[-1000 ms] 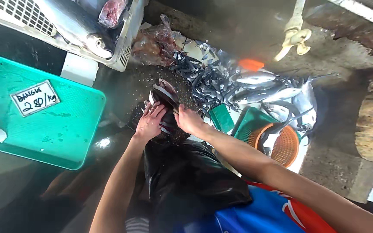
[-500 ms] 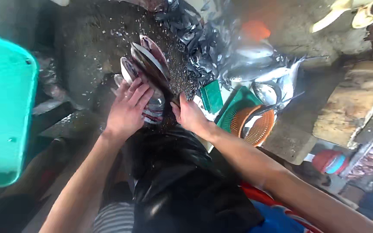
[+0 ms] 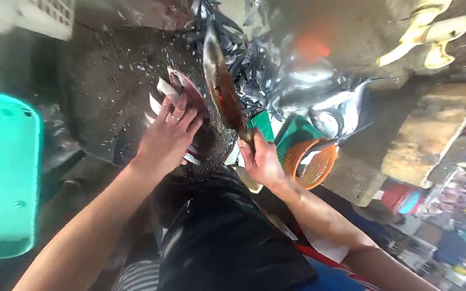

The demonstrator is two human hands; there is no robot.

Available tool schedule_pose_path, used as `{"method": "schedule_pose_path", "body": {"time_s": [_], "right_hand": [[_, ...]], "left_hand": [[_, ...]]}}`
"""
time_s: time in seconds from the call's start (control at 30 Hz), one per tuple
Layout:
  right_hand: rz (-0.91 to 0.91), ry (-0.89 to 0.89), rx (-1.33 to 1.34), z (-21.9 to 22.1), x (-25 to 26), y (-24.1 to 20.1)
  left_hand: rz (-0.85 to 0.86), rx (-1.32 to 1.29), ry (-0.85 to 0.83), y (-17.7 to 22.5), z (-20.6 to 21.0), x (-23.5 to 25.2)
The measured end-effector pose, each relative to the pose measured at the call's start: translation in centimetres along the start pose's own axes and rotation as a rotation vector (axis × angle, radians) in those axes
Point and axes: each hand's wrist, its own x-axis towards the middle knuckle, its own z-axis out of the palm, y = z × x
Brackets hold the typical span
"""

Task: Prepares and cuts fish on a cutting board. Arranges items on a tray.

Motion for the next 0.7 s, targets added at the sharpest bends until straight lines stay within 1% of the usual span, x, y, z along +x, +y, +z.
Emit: {"method": "schedule_pose_path", "body": {"time_s": [0.07, 0.17, 0.27, 0.4, 0.5, 0.6, 0.67, 0.7], "right_hand": [[-0.009, -0.057, -0.042, -0.5, 0.4, -0.7], [0.014, -0.165, -0.104, -0.4, 0.4, -1.2], [0.037, -0.258, -0.163, 0.2, 0.7, -1.3], [0.118, -0.404, -0.211, 0.4, 1.4, -1.5], [0.118, -0.444, -0.252, 0.5, 1.2, -2.1], [0.125, -0.470, -0.290, 0.2, 1.7, -3.0], [0.171, -0.471, -0.308, 0.2, 0.2, -3.1], [0.168, -0.437, -0.324, 0.6, 0.0, -3.3]], "left_hand": [[0.001, -0.004, 0.018, -0.6, 0.4, -1.0], [-0.011, -0.018, 0.029, -0.3, 1.1, -2.9], [-0.009, -0.018, 0.059, -0.3, 1.4, -3.3], [-0.009, -0.008, 0.062, -0.3, 1.2, -3.2], [-0.021, 0.008, 0.048, -0.1, 1.3, -3.3], [-0.050, 0.035, 0.072, -0.3, 1.6, -3.1], [-0.090, -0.012, 0.077, 1.8, 2.4, -3.5], [-0.125, -0.010, 0.078, 2.5, 2.6, -3.6]]}}
